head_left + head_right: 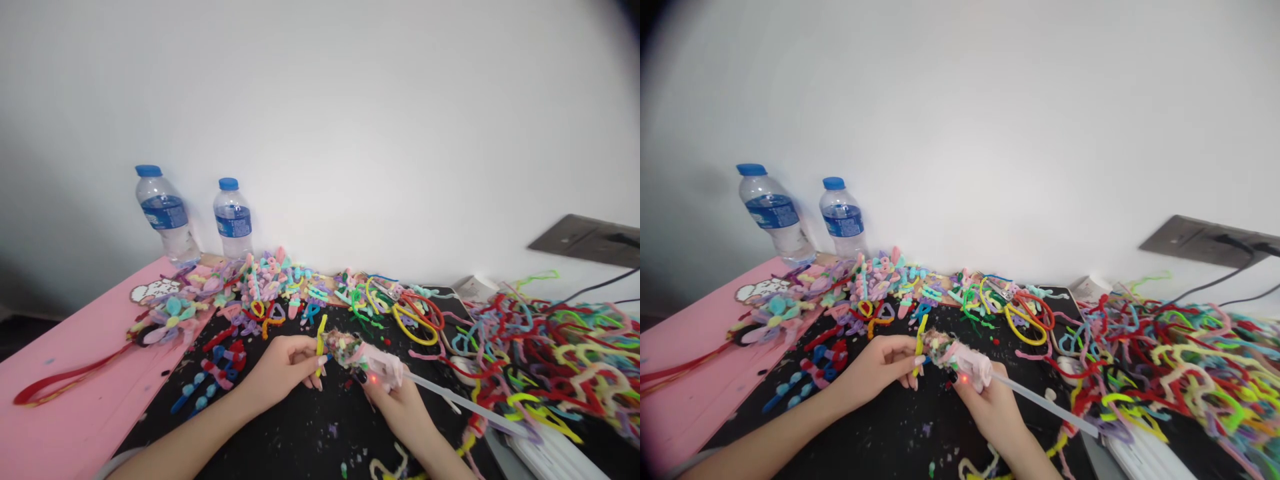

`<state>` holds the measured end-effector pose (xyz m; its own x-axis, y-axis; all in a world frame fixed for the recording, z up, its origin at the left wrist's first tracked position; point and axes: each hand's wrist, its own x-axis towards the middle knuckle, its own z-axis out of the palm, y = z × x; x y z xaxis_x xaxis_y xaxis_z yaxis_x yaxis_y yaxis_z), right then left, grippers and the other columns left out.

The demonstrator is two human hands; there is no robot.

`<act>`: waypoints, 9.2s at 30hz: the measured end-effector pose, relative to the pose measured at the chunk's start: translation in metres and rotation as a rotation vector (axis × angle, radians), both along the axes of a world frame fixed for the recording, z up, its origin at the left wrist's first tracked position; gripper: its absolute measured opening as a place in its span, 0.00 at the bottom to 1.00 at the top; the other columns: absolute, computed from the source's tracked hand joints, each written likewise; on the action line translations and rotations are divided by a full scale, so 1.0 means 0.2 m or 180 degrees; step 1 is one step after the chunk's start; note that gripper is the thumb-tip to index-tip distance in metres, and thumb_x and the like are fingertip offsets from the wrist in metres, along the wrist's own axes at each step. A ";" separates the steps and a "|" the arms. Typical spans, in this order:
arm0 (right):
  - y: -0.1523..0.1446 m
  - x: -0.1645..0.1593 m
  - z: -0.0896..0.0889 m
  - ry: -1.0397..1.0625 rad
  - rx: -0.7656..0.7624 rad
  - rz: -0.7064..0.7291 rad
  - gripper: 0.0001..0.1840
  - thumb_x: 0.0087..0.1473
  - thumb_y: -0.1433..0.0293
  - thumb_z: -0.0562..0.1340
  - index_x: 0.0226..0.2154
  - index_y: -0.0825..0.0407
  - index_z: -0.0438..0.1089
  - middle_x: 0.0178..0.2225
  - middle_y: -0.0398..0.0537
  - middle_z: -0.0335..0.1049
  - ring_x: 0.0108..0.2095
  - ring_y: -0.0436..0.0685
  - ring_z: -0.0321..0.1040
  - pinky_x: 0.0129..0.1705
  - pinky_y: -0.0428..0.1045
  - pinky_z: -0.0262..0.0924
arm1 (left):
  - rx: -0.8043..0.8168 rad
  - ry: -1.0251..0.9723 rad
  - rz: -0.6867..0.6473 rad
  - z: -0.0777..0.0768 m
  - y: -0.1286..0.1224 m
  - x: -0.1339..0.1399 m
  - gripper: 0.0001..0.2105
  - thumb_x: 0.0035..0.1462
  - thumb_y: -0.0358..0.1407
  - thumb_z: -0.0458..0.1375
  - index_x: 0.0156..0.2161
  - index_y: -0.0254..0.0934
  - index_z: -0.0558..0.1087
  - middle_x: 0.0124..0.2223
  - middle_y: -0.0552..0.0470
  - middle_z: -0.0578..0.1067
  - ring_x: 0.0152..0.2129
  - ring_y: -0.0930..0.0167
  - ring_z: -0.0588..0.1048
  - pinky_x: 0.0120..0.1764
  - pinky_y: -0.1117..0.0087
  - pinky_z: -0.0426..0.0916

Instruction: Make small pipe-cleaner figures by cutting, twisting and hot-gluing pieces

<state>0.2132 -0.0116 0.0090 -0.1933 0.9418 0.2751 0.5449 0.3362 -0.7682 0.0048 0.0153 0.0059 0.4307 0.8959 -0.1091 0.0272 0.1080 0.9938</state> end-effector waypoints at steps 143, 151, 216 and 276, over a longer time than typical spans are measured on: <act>0.04 -0.16 -0.03 0.0468 0.0142 -0.0201 0.04 0.51 0.71 0.60 0.27 0.52 0.70 0.24 0.46 0.70 0.22 0.54 0.64 0.23 0.49 0.61 | -0.0154 -0.0368 -0.0322 0.00 0.00 -0.04 0.10 0.54 0.37 0.57 0.40 0.36 0.65 0.33 0.53 0.72 0.29 0.72 0.75 0.32 0.71 0.71; 0.04 -0.16 -0.02 0.0427 0.0225 -0.0184 0.04 0.51 0.72 0.60 0.27 0.51 0.70 0.24 0.46 0.71 0.22 0.54 0.65 0.24 0.49 0.61 | -0.0128 -0.0323 -0.0331 0.01 0.00 -0.04 0.10 0.53 0.38 0.58 0.39 0.34 0.67 0.29 0.53 0.74 0.27 0.72 0.75 0.32 0.69 0.71; 0.03 0.08 -0.01 -0.0320 -0.0212 0.0295 0.10 0.52 0.64 0.59 0.27 0.54 0.68 0.23 0.43 0.65 0.23 0.51 0.59 0.25 0.45 0.56 | -0.0282 -0.0283 0.0933 -0.02 0.04 -0.05 0.16 0.46 0.34 0.61 0.42 0.34 0.66 0.30 0.53 0.74 0.30 0.68 0.78 0.31 0.72 0.73; 0.21 -0.17 0.12 -0.2040 0.0356 -0.0712 0.09 0.53 0.76 0.55 0.34 0.54 0.70 0.31 0.50 0.72 0.33 0.57 0.68 0.35 0.49 0.58 | -0.0070 -0.0624 0.1845 -0.02 0.11 -0.12 0.20 0.45 0.40 0.64 0.43 0.36 0.66 0.34 0.52 0.75 0.33 0.68 0.77 0.34 0.72 0.73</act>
<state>0.1789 0.0298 0.0338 -0.1545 0.9506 0.2692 0.9457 0.2212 -0.2382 -0.0190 0.0382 0.0023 -0.1124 0.9888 -0.0982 -0.2252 0.0709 0.9717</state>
